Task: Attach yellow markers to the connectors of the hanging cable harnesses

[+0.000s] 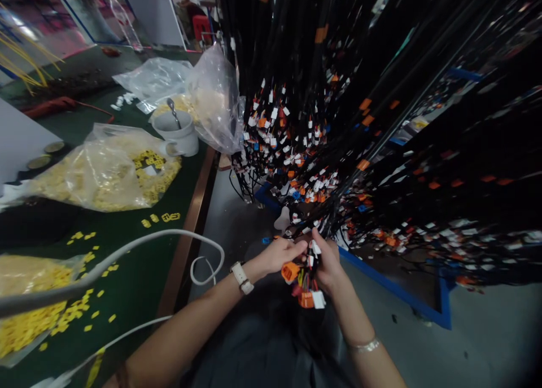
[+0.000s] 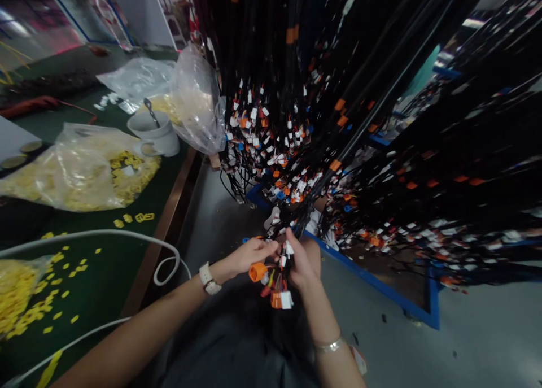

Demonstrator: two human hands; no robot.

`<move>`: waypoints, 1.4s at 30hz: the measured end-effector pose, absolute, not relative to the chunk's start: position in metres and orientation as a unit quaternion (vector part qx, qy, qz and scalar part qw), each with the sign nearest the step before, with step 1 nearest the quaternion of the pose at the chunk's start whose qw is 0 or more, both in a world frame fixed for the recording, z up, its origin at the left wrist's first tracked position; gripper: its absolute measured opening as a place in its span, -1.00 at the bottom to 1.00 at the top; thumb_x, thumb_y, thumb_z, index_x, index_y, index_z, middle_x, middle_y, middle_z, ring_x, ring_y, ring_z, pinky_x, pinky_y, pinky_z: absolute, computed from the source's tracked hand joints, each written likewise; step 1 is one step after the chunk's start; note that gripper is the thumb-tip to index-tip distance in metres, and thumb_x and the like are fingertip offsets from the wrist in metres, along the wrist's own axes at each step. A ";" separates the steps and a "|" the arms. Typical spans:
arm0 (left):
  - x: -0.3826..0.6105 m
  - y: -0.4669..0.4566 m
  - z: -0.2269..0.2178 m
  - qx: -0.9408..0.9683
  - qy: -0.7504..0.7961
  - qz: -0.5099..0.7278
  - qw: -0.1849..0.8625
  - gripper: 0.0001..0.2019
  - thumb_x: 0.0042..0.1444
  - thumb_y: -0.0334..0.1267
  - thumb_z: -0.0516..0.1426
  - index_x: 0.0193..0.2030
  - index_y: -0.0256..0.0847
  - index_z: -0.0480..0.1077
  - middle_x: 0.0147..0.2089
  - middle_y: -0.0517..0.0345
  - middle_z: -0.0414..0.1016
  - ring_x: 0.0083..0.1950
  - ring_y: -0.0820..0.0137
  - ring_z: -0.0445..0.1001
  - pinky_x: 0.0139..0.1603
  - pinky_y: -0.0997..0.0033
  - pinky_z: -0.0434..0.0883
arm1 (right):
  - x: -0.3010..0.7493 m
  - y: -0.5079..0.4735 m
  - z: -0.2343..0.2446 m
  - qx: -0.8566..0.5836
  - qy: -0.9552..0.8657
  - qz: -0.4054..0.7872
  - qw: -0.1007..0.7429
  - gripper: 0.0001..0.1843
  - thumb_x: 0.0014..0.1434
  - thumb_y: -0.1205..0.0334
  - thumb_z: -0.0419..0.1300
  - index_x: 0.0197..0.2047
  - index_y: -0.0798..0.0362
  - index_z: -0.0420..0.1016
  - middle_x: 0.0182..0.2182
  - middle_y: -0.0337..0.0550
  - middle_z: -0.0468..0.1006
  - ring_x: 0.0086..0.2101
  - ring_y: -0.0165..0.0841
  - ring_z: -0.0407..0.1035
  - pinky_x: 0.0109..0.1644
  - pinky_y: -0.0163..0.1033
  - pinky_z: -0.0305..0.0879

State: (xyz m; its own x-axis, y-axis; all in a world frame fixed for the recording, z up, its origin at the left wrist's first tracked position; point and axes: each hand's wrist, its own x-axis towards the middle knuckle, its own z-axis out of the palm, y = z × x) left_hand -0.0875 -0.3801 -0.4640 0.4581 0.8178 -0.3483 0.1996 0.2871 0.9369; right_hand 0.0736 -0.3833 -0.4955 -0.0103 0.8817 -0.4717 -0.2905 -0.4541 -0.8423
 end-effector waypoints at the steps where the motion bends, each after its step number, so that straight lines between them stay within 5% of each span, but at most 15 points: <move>1: -0.087 -0.381 -0.466 0.563 0.466 0.228 0.644 -0.41 0.07 0.21 -0.05 -0.48 -0.35 0.43 -0.59 0.20 0.26 -0.54 0.53 0.14 -0.53 0.53 0.09 | 0.069 -0.384 -0.496 -0.545 -0.256 0.655 0.458 -0.63 -0.03 -0.17 0.24 -0.50 -0.02 0.43 -0.63 -0.22 0.49 -0.56 -0.28 0.39 -0.41 -0.15 0.39; 8: -0.091 -0.381 -0.472 0.650 0.462 0.128 0.590 -0.67 -0.10 -0.01 0.19 -0.53 -0.30 0.38 -0.57 0.25 0.29 -0.50 0.52 0.20 -0.53 0.57 0.08 | 0.058 -0.390 -0.485 -0.528 -0.193 0.713 0.419 -0.66 -0.01 -0.09 0.26 -0.38 0.03 0.47 -0.44 -0.09 0.59 -0.29 -0.13 0.49 -0.27 -0.11 0.43; 14: -0.090 -0.384 -0.471 0.639 0.481 0.079 0.595 -0.82 -0.11 -0.24 0.13 -0.61 -0.28 0.33 -0.64 0.29 0.21 -0.58 0.54 0.14 -0.57 0.56 0.06 | 0.069 -0.402 -0.481 -0.528 -0.221 0.716 0.401 -0.63 -0.05 0.01 0.34 -0.21 0.02 0.48 -0.27 -0.11 0.60 -0.26 -0.16 0.49 -0.26 -0.14 0.44; 19: -0.089 -0.387 -0.467 0.566 0.441 0.109 0.688 -0.82 -0.12 -0.20 0.16 -0.54 -0.30 0.37 -0.59 0.29 0.26 -0.54 0.55 0.17 -0.53 0.58 0.13 | 0.067 -0.404 -0.482 -0.526 -0.231 0.705 0.415 -0.61 -0.03 -0.05 0.30 -0.19 0.00 0.49 -0.29 -0.08 0.60 -0.20 -0.12 0.47 -0.22 -0.11 0.44; 26: -0.088 -0.387 -0.465 0.559 0.444 0.121 0.689 -0.91 -0.17 -0.31 0.15 -0.49 -0.30 0.41 -0.56 0.28 0.33 -0.51 0.53 0.25 -0.47 0.58 0.20 | 0.066 -0.409 -0.473 -0.512 -0.228 0.719 0.412 -0.63 -0.03 -0.06 0.30 -0.24 0.02 0.50 -0.27 -0.08 0.60 -0.19 -0.14 0.47 -0.16 -0.11 0.41; 37: -0.105 -0.373 -0.462 0.648 0.489 0.074 0.579 -0.88 -0.18 -0.31 0.11 -0.64 -0.27 0.32 -0.69 0.32 0.17 -0.62 0.57 0.11 -0.61 0.58 0.02 | 0.079 -0.410 -0.487 -0.534 -0.352 0.660 0.394 -0.60 -0.02 -0.02 0.31 -0.12 -0.06 0.44 -0.28 -0.17 0.56 -0.32 -0.26 0.45 -0.22 -0.16 0.39; 42: -0.104 -0.374 -0.464 0.655 0.491 0.074 0.570 -0.79 -0.14 -0.16 0.19 -0.61 -0.26 0.36 -0.65 0.29 0.24 -0.57 0.53 0.19 -0.58 0.57 0.04 | 0.083 -0.418 -0.489 -0.553 -0.372 0.644 0.375 -0.51 -0.15 0.11 0.41 -0.10 -0.04 0.44 -0.22 -0.14 0.57 -0.22 -0.19 0.46 -0.17 -0.15 0.40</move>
State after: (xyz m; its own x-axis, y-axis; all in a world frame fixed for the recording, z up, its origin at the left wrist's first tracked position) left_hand -0.1038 -0.3740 -0.4641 0.5068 0.7278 -0.4621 0.5587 0.1309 0.8190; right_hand 0.0834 -0.4184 -0.4885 -0.1074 0.8948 -0.4333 -0.0709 -0.4416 -0.8944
